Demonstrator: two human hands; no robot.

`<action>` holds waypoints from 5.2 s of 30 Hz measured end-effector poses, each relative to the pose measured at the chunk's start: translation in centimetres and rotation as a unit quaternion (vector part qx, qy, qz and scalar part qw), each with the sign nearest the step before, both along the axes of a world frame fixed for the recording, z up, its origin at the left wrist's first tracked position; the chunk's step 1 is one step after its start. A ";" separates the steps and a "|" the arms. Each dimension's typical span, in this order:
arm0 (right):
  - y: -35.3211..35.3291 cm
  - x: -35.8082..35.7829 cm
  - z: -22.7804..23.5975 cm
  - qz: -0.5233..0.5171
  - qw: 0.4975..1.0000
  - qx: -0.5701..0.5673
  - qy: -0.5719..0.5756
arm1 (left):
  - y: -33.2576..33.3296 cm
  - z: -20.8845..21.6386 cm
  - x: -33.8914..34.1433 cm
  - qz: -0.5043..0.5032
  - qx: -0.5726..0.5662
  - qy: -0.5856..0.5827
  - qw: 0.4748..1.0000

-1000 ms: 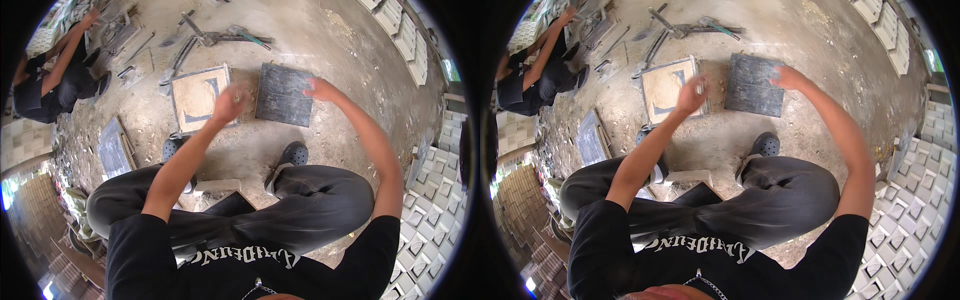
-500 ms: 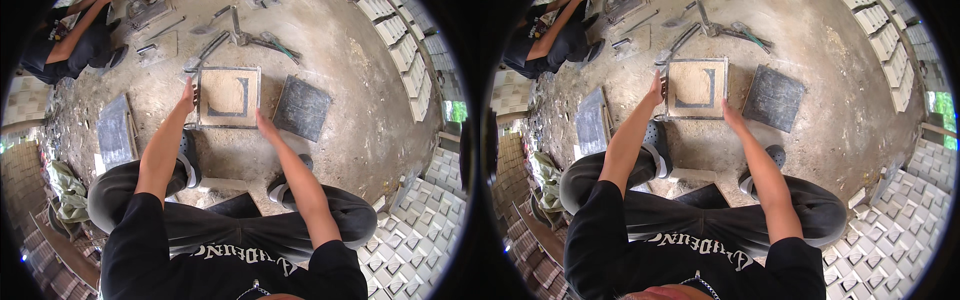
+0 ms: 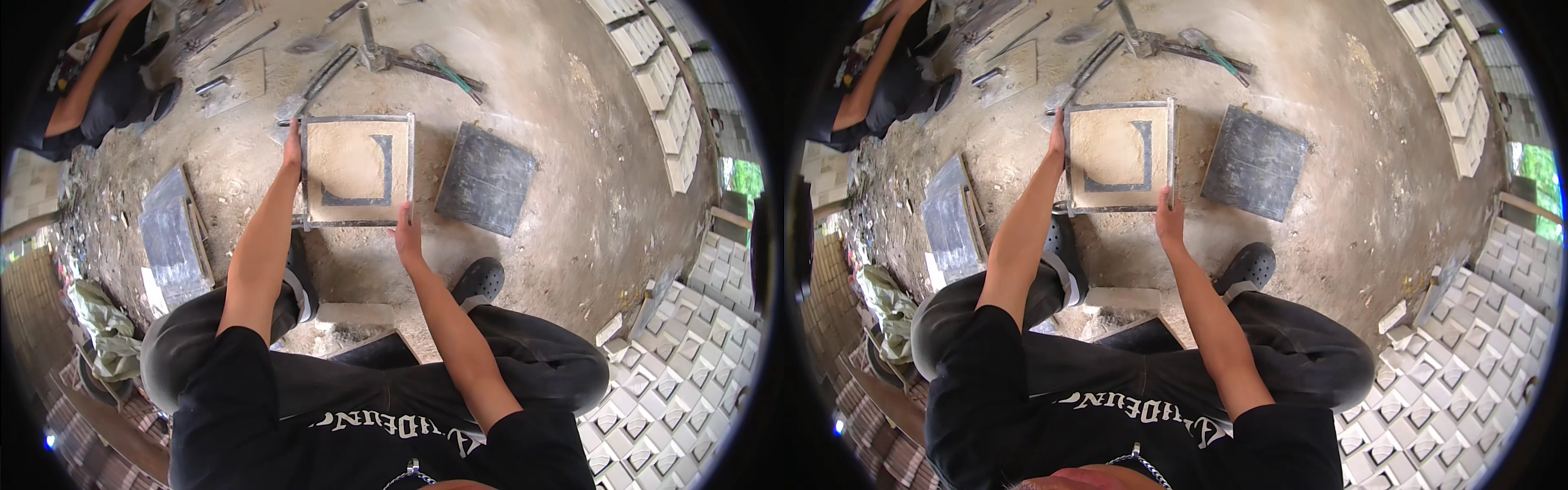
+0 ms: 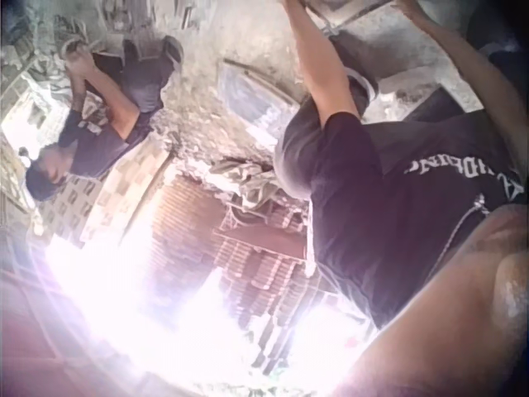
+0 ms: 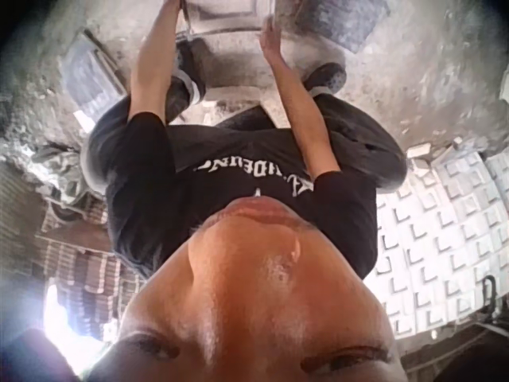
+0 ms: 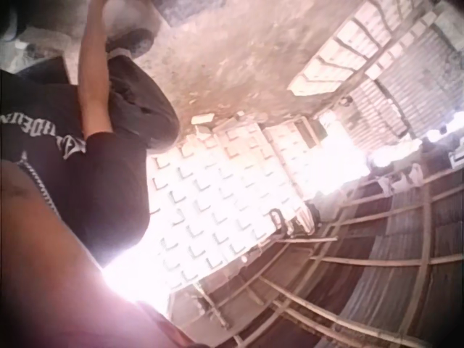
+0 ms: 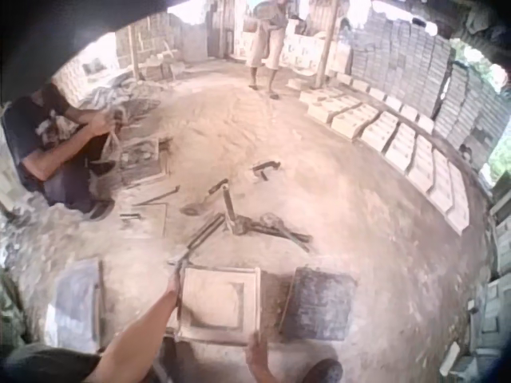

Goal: The person cleans and aligns stone tiles within a metal mold frame on a workshop floor, using a brush and their hands to remove debris and position the materials.

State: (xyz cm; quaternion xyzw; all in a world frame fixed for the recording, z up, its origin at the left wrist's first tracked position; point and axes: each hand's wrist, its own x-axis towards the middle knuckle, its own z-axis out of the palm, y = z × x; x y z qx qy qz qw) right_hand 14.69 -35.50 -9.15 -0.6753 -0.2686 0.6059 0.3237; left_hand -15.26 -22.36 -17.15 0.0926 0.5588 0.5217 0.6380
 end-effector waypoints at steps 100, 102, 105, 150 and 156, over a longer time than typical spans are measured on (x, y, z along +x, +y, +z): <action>2.5 2.9 14.6 0.203 0.705 0.590 -0.337 | 8.0 19.7 27.6 -0.012 0.086 0.501 0.861; 3.3 2.8 13.1 0.247 0.660 0.592 -0.391 | 7.6 20.3 27.6 -0.030 0.074 0.499 0.863; 4.1 1.7 11.8 0.361 0.672 0.490 -0.422 | 7.7 21.1 28.0 -0.042 0.082 0.470 0.878; 0.7 8.1 13.7 -0.053 0.850 0.476 -0.217 | -7.0 8.5 28.9 -0.213 -0.038 -0.294 0.931; 0.9 9.6 15.9 0.109 0.885 0.423 -0.164 | -8.3 6.6 29.7 -0.163 -0.131 -0.406 0.890</action>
